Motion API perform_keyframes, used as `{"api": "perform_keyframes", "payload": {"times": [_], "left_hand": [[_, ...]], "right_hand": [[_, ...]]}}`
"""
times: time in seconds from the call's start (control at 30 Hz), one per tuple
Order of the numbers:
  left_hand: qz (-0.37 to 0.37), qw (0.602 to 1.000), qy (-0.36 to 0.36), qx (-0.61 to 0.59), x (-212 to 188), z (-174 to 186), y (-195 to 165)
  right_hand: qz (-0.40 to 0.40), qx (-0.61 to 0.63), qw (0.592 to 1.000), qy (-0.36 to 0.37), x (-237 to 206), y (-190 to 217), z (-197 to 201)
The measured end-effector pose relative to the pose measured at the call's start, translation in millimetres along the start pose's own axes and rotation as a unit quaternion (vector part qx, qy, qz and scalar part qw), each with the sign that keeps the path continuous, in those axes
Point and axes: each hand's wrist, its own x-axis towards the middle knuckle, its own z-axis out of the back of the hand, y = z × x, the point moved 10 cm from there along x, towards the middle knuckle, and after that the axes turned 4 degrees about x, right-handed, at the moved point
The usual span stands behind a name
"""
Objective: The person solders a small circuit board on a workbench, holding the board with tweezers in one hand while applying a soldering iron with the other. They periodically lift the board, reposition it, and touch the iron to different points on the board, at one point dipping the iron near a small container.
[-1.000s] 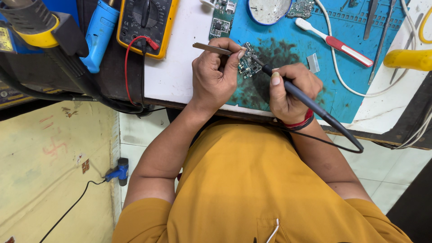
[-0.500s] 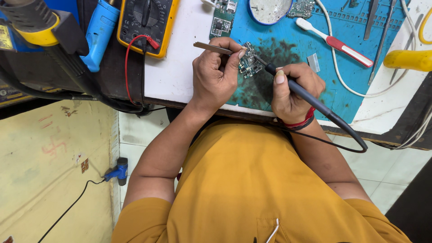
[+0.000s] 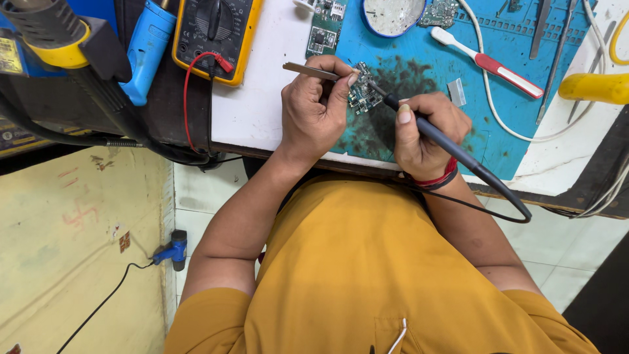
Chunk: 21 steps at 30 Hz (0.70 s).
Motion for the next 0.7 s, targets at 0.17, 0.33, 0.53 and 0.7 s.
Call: {"api": "perform_keyframes", "payload": {"times": [0.17,0.33,0.53,0.7], "left_hand": [[0.004,1.000,0.000,-0.006,0.5,-0.4,0.4],[0.001,1.000,0.000,-0.008,0.4,-0.4,-1.0],[0.003,1.000,0.000,-0.004,0.2,-0.1,0.3],[0.000,1.000,0.004,-0.005,0.7,-1.1,0.8]], "right_hand": [[-0.003,-0.008,1.000,0.000,0.8,-0.3,0.3],[-0.002,-0.007,1.000,0.013,1.1,1.1,-0.6],[0.000,-0.005,1.000,0.012,1.9,1.1,-1.3],[-0.008,-0.001,1.000,-0.004,1.4,0.3,1.0]]}}
